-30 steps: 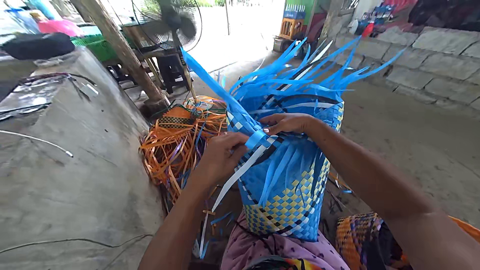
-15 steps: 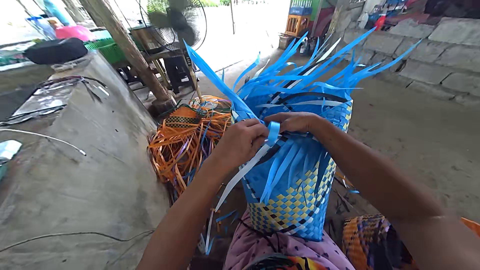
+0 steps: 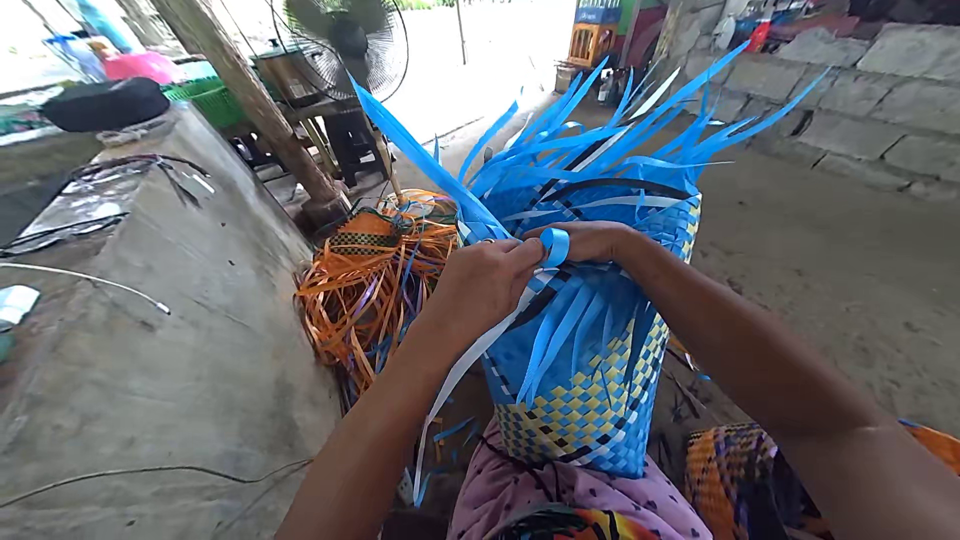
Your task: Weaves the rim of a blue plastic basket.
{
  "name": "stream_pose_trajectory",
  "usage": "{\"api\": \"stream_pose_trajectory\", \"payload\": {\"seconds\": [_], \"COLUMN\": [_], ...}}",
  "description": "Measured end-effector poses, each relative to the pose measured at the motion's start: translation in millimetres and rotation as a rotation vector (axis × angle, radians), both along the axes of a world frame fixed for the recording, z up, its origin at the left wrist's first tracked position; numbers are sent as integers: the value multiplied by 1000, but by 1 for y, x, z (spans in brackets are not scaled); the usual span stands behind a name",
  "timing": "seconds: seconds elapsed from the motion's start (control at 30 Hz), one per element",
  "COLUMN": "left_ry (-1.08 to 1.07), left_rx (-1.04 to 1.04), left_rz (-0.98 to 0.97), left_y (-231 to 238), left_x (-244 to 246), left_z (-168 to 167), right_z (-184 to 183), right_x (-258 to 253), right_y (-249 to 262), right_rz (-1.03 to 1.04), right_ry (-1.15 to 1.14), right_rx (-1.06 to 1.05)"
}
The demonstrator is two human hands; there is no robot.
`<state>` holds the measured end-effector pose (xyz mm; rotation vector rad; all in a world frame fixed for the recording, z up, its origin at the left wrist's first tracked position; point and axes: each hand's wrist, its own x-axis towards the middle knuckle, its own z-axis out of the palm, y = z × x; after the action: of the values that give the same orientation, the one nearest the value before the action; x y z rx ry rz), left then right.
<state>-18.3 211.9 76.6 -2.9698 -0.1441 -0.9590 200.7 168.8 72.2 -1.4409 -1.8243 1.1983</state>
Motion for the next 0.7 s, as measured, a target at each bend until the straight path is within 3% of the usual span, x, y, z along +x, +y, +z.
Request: {"api": "stream_pose_trajectory", "payload": {"seconds": [0.2,0.37,0.47,0.6,0.7], "left_ry": [-13,134,53,-144,-135], "left_rx": [-87,-398,-548,-738,-924], "left_rz": [88,373,287,43,147], "left_y": [8,-3,-2,18,24], "left_x": [-13,-28,-28,-38,-70], "left_z": [-24,-47,-58,-98,-131], "right_z": [0,1,1,0,-1], "right_x": [6,3,0,5,14], "right_y": [1,1,5,2,-6], "right_rz": [19,-17,-67,-153,-220], "right_ry": [-2,-97,-213,-391,-431], "right_rx": [-30,42,217,442,482]}}
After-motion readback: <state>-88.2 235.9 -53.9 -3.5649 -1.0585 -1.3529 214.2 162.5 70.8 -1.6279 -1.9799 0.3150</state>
